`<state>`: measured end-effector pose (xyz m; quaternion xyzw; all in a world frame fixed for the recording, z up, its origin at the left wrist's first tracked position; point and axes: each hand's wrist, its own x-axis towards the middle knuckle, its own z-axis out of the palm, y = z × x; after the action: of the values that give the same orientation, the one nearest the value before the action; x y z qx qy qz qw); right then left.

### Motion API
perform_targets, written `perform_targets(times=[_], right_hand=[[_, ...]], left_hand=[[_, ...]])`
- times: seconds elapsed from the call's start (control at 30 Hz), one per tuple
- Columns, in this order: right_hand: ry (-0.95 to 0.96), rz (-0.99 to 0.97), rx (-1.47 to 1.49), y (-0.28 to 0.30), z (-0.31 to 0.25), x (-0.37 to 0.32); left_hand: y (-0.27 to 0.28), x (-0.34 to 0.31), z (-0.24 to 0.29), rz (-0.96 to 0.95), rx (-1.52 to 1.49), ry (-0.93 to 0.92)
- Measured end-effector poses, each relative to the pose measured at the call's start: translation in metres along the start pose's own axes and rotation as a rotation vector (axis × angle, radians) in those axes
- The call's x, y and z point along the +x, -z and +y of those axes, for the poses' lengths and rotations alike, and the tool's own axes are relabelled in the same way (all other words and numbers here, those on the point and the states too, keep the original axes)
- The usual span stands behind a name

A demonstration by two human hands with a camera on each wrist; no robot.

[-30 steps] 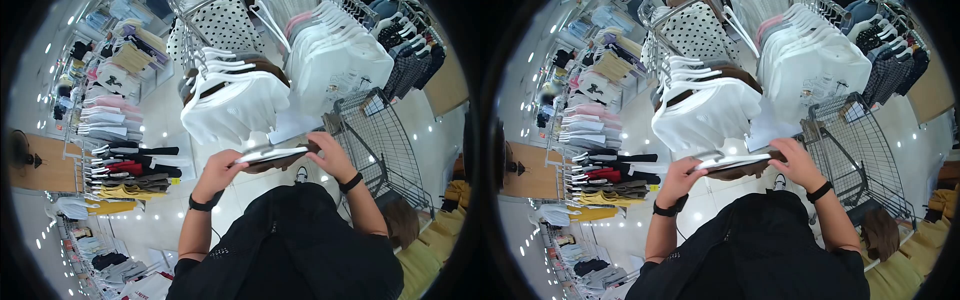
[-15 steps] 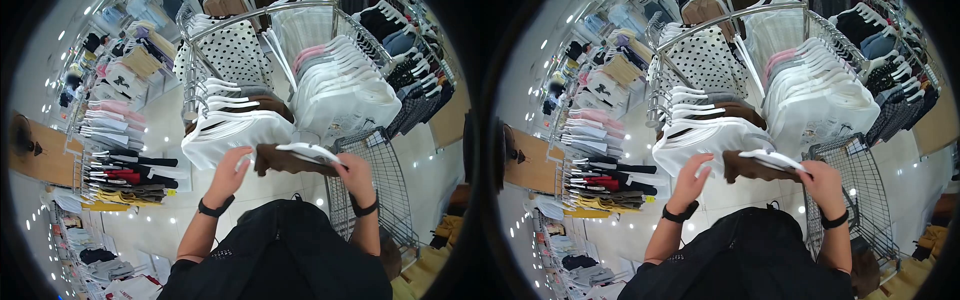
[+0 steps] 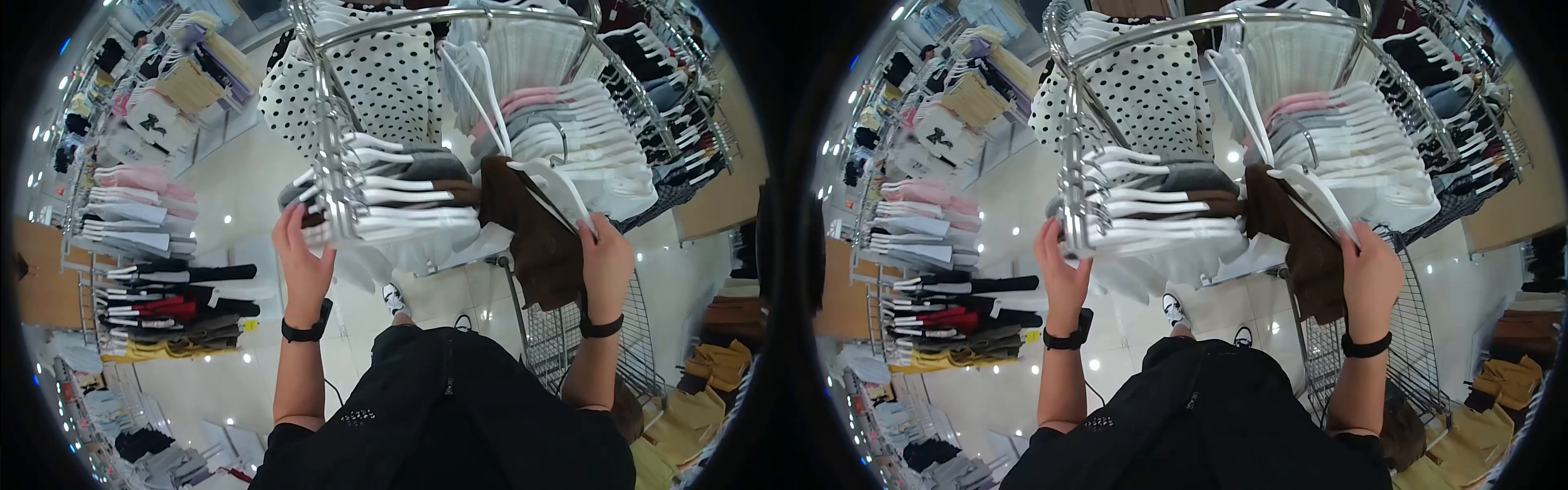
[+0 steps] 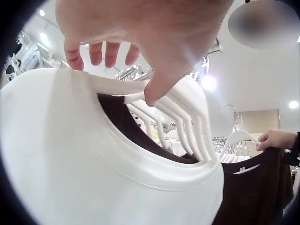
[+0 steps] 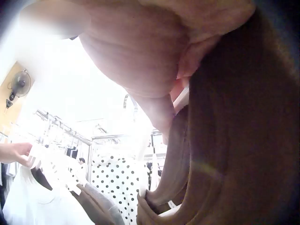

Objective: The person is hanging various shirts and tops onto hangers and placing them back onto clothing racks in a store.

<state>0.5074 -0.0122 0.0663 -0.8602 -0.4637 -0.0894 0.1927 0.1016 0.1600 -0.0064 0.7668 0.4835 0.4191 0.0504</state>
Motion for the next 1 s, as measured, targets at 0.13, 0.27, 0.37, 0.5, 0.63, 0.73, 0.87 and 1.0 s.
perform_targets(times=[0.13, 0.27, 0.37, 0.5, 0.63, 0.73, 0.87, 1.0], right_hand=[[-0.026, 0.057, -0.048, -0.009, -0.049, 0.017], [0.018, 0.108, 0.0, -0.021, -0.109, 0.038], [0.178, 0.097, 0.072, -0.042, -0.143, 0.056], [0.343, 0.104, 0.142, -0.068, -0.18, 0.084], [0.499, 0.104, 0.264, -0.089, -0.201, 0.118], [0.529, 0.043, 0.328, -0.1, -0.208, 0.138], [0.504, -0.003, 0.286, -0.077, -0.211, 0.132], [0.374, -0.015, 0.232, -0.055, -0.187, 0.107]], left_hand=[[0.01, 0.028, -0.042, -0.354, -0.027, -0.109], [0.014, 0.043, -0.065, -0.414, -0.089, -0.272], [0.017, 0.048, -0.071, -0.438, -0.17, -0.287], [0.006, 0.035, -0.079, -0.411, -0.115, -0.318], [0.01, 0.03, -0.081, -0.537, -0.157, -0.314], [0.011, 0.03, -0.089, -0.615, -0.199, -0.318], [0.019, 0.035, -0.102, -0.694, -0.31, -0.34], [0.042, 0.053, -0.109, -0.648, -0.544, -0.405]])
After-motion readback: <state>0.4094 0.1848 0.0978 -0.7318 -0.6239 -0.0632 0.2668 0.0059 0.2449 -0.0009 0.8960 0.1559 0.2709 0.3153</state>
